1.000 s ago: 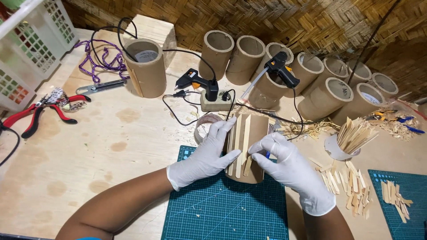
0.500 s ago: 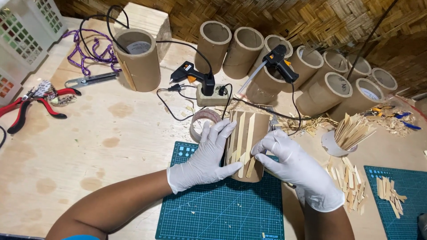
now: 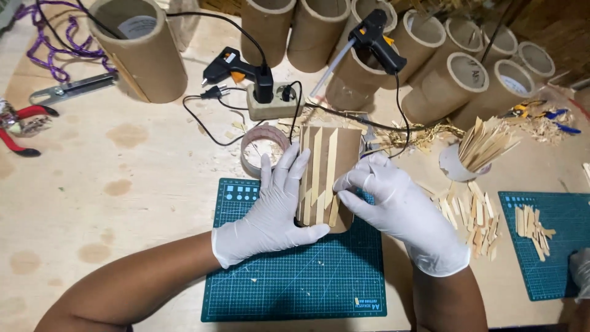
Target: Gluing wooden sticks onto a cardboard tube using a hot glue gun to assemble a craft container.
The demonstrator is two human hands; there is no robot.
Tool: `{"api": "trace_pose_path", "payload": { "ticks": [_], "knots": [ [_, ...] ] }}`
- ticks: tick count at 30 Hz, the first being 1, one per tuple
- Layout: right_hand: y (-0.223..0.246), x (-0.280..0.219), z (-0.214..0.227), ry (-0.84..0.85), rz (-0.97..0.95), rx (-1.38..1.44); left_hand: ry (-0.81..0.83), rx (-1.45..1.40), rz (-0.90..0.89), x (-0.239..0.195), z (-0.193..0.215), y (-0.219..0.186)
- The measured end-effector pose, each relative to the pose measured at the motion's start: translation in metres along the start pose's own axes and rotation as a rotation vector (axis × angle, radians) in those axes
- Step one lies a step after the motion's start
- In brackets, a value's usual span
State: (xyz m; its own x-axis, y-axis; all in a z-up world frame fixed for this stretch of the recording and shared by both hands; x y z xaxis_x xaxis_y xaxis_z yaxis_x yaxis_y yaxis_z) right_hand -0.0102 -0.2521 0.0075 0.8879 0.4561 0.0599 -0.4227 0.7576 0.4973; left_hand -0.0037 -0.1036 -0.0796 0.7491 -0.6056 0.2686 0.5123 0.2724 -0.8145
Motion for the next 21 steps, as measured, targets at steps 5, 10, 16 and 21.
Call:
{"api": "trace_pose_path", "payload": {
  "ticks": [5,10,16,21],
  "knots": [
    [-0.003,-0.002,-0.003,-0.011,-0.024,0.008,0.014,-0.012,0.013,-0.001,-0.004,0.000],
    [0.001,-0.006,-0.005,0.007,0.145,-0.082,0.011,0.129,0.014,-0.005,-0.012,0.009],
    [-0.005,-0.009,-0.010,-0.015,0.132,-0.114,0.024,0.142,-0.051,-0.007,-0.013,0.016],
    [0.004,-0.007,-0.010,-0.010,0.155,-0.198,-0.052,0.128,-0.112,-0.009,-0.015,0.020]
  ]
}}
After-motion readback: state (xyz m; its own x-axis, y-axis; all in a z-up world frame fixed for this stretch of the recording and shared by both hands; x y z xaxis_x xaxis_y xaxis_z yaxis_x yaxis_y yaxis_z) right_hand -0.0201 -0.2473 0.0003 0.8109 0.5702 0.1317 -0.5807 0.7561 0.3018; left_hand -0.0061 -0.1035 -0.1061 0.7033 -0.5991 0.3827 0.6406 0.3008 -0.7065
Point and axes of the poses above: each hand's wrist, its own x-axis towards the middle knuckle, its own z-axis out of the back of the hand, y = z × x, the point moved 7 cm from there along x, towards the middle knuckle, and after that the axes turned 4 degrees about y, right-handed, at the moved point
